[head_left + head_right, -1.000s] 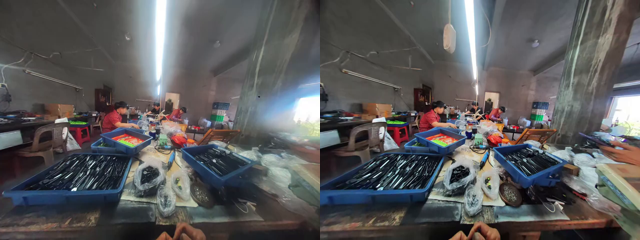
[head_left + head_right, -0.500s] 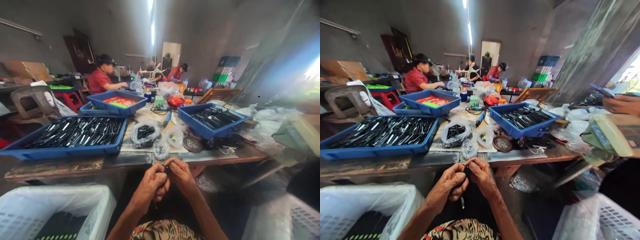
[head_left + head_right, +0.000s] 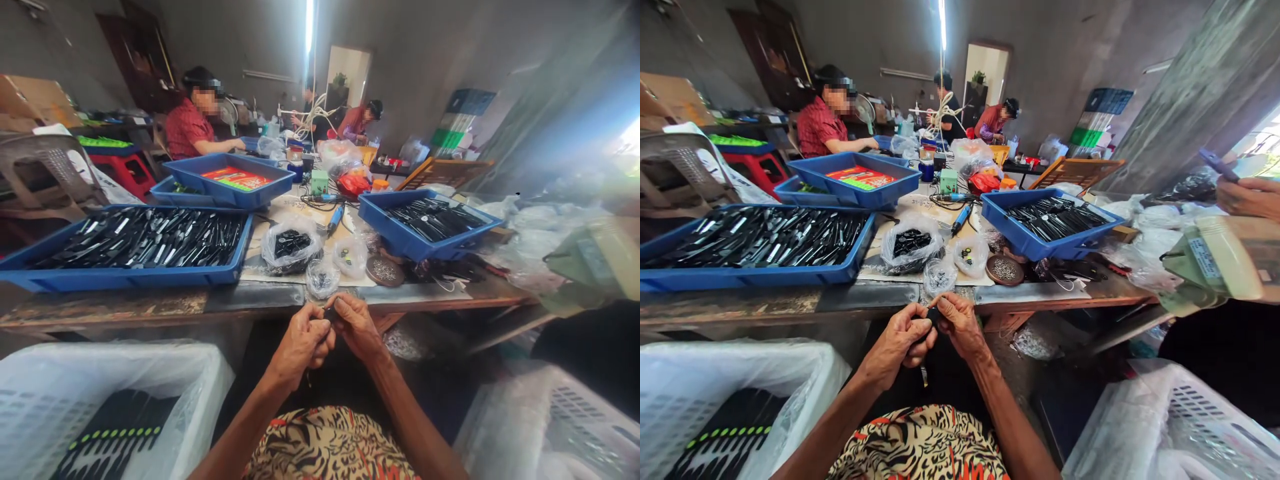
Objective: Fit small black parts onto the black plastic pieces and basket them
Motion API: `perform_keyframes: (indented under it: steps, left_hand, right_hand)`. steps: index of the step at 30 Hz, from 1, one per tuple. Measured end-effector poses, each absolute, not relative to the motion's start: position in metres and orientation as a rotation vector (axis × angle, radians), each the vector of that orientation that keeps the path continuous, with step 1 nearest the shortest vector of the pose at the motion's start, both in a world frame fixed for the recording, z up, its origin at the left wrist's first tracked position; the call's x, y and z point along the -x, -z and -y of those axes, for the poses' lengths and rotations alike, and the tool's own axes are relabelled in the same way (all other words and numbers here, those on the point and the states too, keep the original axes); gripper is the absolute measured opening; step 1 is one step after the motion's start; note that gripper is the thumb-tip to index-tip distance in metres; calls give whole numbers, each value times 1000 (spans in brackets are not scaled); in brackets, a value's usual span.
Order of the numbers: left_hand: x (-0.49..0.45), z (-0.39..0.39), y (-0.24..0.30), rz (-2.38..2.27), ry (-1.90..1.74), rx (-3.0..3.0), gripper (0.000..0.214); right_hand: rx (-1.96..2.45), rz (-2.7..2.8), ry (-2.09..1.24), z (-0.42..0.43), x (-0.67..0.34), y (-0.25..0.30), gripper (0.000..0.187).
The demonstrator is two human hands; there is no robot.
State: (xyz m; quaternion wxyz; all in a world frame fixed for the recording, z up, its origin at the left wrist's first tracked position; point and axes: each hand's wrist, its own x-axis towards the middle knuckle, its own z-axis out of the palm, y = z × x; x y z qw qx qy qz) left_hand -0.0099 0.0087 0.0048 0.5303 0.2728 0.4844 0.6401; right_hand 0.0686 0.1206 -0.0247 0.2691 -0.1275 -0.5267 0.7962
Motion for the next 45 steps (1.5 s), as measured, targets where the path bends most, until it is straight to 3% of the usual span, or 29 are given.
perform_keyframes:
  steps: [23,45]
  left_hand:
    - [14,-10,6,-1137,-1553,-488,32]
    - [16,-20,10,-1022,-1612,-489,35]
  right_hand:
    - [381,1281,-2195,-107,-57,51,27]
    - [422,1316,-2145,-114,-52,42,29]
